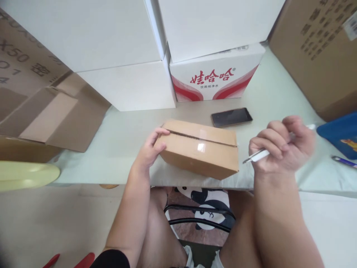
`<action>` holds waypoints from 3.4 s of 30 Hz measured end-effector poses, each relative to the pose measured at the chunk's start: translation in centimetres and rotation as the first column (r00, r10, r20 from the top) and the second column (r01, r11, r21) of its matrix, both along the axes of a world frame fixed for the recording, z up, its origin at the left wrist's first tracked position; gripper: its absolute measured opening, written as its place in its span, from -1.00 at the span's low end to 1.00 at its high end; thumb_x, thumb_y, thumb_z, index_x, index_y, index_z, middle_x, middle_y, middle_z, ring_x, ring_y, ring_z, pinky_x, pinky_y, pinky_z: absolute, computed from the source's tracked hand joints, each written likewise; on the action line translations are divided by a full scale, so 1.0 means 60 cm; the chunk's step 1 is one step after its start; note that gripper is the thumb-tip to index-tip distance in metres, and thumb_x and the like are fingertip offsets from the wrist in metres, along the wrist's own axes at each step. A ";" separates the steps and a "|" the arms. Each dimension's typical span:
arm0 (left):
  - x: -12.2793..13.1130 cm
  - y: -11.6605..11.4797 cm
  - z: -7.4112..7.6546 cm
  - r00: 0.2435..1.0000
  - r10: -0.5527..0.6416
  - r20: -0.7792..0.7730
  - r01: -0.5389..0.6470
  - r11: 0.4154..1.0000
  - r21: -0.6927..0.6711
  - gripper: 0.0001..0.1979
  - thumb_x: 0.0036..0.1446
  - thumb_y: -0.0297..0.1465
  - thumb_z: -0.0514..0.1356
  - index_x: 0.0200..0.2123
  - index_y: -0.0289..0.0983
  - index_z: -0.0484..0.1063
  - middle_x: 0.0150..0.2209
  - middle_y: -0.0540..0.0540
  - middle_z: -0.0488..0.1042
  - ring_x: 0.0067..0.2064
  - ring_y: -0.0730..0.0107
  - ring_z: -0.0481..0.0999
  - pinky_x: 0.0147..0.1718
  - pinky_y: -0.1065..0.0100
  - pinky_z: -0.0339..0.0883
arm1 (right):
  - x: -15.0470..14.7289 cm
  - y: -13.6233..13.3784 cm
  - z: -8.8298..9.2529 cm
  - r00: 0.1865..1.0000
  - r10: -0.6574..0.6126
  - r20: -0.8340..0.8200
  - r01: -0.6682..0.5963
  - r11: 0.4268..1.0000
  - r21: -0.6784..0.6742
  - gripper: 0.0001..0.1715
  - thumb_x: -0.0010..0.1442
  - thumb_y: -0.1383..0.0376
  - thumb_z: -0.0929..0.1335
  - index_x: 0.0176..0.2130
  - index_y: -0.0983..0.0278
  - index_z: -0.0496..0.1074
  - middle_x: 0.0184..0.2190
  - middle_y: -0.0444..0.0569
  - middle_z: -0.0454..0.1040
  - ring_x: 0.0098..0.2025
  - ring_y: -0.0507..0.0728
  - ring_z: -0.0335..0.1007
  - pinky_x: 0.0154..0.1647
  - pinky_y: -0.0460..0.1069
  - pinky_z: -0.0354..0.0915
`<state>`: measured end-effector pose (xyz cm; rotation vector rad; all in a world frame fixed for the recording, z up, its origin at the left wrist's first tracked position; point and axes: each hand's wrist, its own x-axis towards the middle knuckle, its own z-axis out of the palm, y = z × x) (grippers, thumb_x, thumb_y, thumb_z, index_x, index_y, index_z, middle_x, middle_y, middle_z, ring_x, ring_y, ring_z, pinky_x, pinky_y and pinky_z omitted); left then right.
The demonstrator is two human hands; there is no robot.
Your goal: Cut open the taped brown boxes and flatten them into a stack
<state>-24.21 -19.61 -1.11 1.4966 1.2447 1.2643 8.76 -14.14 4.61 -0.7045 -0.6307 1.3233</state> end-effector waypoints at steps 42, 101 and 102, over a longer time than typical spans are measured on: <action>0.003 0.008 -0.001 0.990 -0.003 -0.142 0.018 0.994 0.109 -0.41 0.15 0.18 0.22 -0.02 -0.15 0.58 0.41 -0.26 0.25 0.45 -0.24 0.21 0.37 -0.23 0.17 | -0.080 -0.069 -0.005 0.739 0.000 0.673 -0.077 0.993 0.084 -0.90 0.06 0.39 0.40 -0.47 0.22 0.46 -0.42 -0.13 0.57 -0.55 0.00 0.35 -0.52 -0.06 0.27; 0.009 0.007 0.000 0.992 0.035 -0.125 -0.020 0.992 0.122 -0.44 0.16 0.17 0.21 -0.08 -0.16 0.58 0.38 -0.25 0.30 0.44 -0.20 0.24 0.36 -0.22 0.18 | -0.080 -0.062 -0.002 0.779 0.033 0.626 -0.111 0.990 0.087 -0.89 -0.05 0.43 0.31 -0.53 0.24 0.40 -0.51 -0.16 0.45 -0.69 -0.07 0.12 -0.68 -0.06 -0.04; 0.010 0.007 0.000 0.992 0.037 -0.118 -0.023 0.993 0.120 -0.43 0.15 0.17 0.22 -0.08 -0.17 0.58 0.38 -0.25 0.30 0.43 -0.20 0.24 0.36 -0.22 0.18 | -0.079 -0.062 -0.002 0.779 0.035 0.626 -0.114 0.990 0.086 -0.89 -0.05 0.43 0.31 -0.53 0.24 0.40 -0.52 -0.16 0.45 -0.69 -0.07 0.12 -0.68 -0.06 -0.03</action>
